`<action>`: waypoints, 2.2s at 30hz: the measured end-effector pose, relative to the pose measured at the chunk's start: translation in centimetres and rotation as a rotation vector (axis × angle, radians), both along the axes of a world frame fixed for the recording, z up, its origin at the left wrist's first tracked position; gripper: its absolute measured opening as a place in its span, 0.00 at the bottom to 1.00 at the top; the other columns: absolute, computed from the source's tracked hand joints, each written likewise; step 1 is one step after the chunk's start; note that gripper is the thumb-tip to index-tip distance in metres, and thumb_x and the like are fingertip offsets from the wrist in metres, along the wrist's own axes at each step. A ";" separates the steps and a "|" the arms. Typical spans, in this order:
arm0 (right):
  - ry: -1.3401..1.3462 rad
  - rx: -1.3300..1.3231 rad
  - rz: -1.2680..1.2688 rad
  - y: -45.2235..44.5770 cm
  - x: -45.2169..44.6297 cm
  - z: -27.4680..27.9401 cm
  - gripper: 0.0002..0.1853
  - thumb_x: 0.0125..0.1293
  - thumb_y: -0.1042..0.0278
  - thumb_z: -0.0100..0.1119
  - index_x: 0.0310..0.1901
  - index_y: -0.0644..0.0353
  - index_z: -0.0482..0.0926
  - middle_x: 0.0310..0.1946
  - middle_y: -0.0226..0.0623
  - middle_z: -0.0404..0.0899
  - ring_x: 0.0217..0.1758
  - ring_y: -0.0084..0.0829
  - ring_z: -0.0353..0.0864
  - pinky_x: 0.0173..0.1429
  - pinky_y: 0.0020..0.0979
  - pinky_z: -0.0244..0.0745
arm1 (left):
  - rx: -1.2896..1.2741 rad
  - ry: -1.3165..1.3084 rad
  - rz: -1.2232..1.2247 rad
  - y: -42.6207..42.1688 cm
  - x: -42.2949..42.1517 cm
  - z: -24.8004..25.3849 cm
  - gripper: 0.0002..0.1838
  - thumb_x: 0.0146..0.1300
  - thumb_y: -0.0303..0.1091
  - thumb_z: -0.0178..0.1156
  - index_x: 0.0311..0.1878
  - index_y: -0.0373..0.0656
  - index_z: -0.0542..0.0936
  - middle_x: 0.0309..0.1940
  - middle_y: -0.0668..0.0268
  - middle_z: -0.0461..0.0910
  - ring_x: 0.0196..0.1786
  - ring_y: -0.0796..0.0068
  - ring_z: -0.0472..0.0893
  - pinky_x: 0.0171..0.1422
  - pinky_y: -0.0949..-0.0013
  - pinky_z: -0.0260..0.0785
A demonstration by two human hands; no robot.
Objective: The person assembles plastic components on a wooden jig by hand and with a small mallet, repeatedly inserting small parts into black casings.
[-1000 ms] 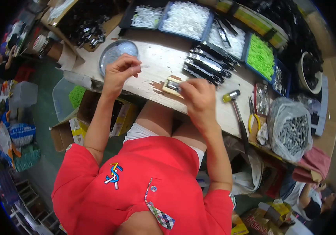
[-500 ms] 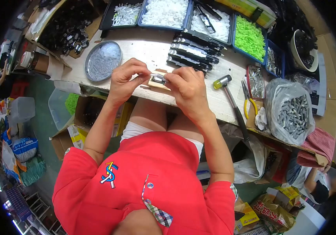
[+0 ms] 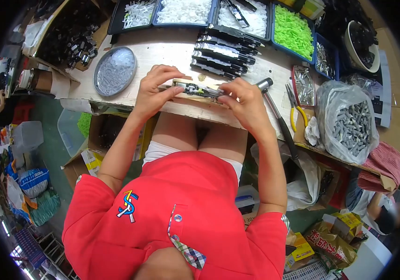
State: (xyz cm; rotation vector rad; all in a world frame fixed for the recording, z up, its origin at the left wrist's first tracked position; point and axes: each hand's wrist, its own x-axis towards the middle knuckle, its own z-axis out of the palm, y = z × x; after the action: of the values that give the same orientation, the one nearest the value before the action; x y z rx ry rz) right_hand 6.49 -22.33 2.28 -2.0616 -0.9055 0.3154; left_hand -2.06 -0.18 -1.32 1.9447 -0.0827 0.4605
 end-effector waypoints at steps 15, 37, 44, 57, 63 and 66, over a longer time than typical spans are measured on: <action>-0.060 -0.134 0.057 0.3 0.9 -0.3 0.11 0.50 0.76 0.62 0.37 0.65 0.78 0.27 0.39 0.74 0.29 0.32 0.74 0.33 0.29 0.67 | 0.351 0.071 0.183 -3.6 0.9 -1.8 0.14 0.39 0.32 0.67 0.34 0.48 0.82 0.32 0.73 0.73 0.43 0.72 0.68 0.49 0.67 0.52; -0.484 -0.170 0.079 -0.3 -0.2 -2.6 0.12 0.49 0.75 0.58 0.38 0.52 0.78 0.32 0.29 0.74 0.40 0.31 0.71 0.41 0.34 0.57 | 0.392 -0.110 0.168 -3.8 0.7 -2.1 0.05 0.41 0.29 0.65 0.25 0.50 0.81 0.32 0.76 0.74 0.41 0.74 0.67 0.48 0.67 0.50; -0.661 -0.099 0.128 -0.9 -0.2 -3.7 0.18 0.44 0.79 0.56 0.39 0.49 0.77 0.36 0.26 0.74 0.39 0.29 0.70 0.41 0.33 0.57 | 0.397 -0.076 0.177 -3.9 0.8 -1.9 0.04 0.39 0.28 0.65 0.20 0.49 0.79 0.30 0.76 0.73 0.42 0.72 0.68 0.47 0.65 0.50; -0.671 -0.220 -0.308 7.0 14.4 1.4 0.09 0.50 0.75 0.51 0.30 0.58 0.81 0.31 0.45 0.77 0.36 0.46 0.78 0.40 0.41 0.73 | 0.363 -0.092 0.156 -3.9 0.8 -1.3 0.03 0.42 0.28 0.63 0.21 0.46 0.78 0.31 0.72 0.72 0.43 0.70 0.68 0.48 0.64 0.49; -0.526 -0.590 -0.336 12.0 20.3 0.7 0.12 0.49 0.67 0.57 0.34 0.65 0.80 0.37 0.54 0.78 0.42 0.50 0.78 0.46 0.42 0.74 | 0.391 -0.085 0.145 -3.8 0.7 -1.3 0.05 0.40 0.27 0.64 0.23 0.48 0.79 0.33 0.72 0.73 0.44 0.69 0.68 0.49 0.64 0.50; -0.535 -0.445 -0.323 10.5 20.2 2.7 0.15 0.47 0.66 0.58 0.37 0.62 0.80 0.36 0.50 0.79 0.40 0.48 0.79 0.45 0.40 0.75 | 0.388 -0.087 0.140 -3.7 0.7 -1.4 0.05 0.40 0.28 0.64 0.24 0.48 0.79 0.33 0.72 0.73 0.44 0.69 0.68 0.50 0.64 0.50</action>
State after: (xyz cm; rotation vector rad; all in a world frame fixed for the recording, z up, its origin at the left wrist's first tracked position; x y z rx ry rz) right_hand 26.73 -11.79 4.95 -2.7322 -0.8330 -0.2489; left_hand -1.40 -3.84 -2.68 2.3204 -0.0973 0.6603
